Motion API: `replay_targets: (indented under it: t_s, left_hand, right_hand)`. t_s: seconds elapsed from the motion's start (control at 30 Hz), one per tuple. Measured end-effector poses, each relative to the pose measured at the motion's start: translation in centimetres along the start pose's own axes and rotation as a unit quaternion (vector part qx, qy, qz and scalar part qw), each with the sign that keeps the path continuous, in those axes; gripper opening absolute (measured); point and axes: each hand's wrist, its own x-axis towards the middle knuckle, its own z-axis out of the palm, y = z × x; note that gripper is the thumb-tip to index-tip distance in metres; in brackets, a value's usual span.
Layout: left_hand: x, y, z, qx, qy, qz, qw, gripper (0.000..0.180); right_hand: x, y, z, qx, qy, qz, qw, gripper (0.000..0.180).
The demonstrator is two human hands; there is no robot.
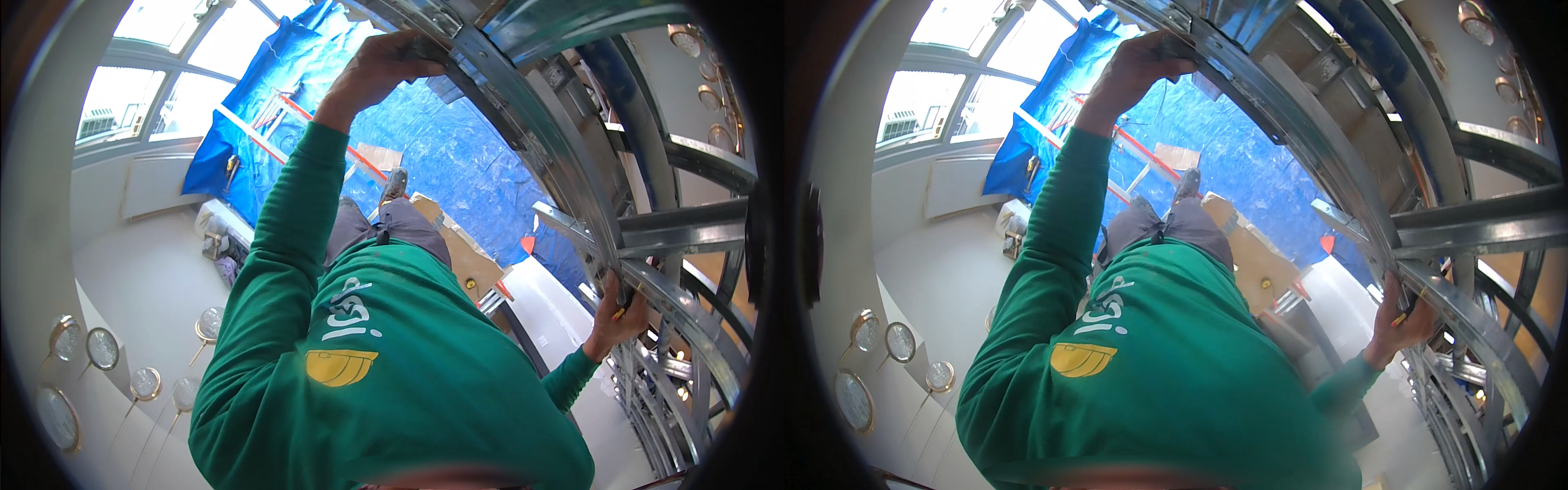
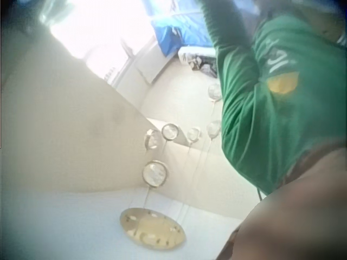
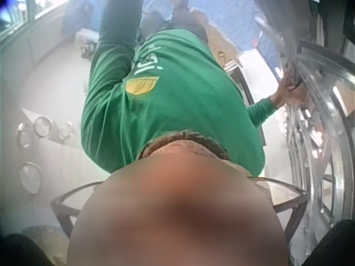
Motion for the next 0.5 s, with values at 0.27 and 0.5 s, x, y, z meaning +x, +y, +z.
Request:
replay_targets:
  t_s: [0.27,0.5]
  left_hand:
    - [-0.8,0.7,1.1,0.105,0.058,0.042,0.992,0.039]
    - [-1.0,0.3,2.0,0.094,0.098,0.1,0.986,0.042]
  right_hand:
    - [-1.4,0.5,-0.5,0.056,-0.067,0.108,0.99,0.051]
    - [-1.0,-1.1,-1.0,0.052,-0.07,0.156,0.984,0.056]
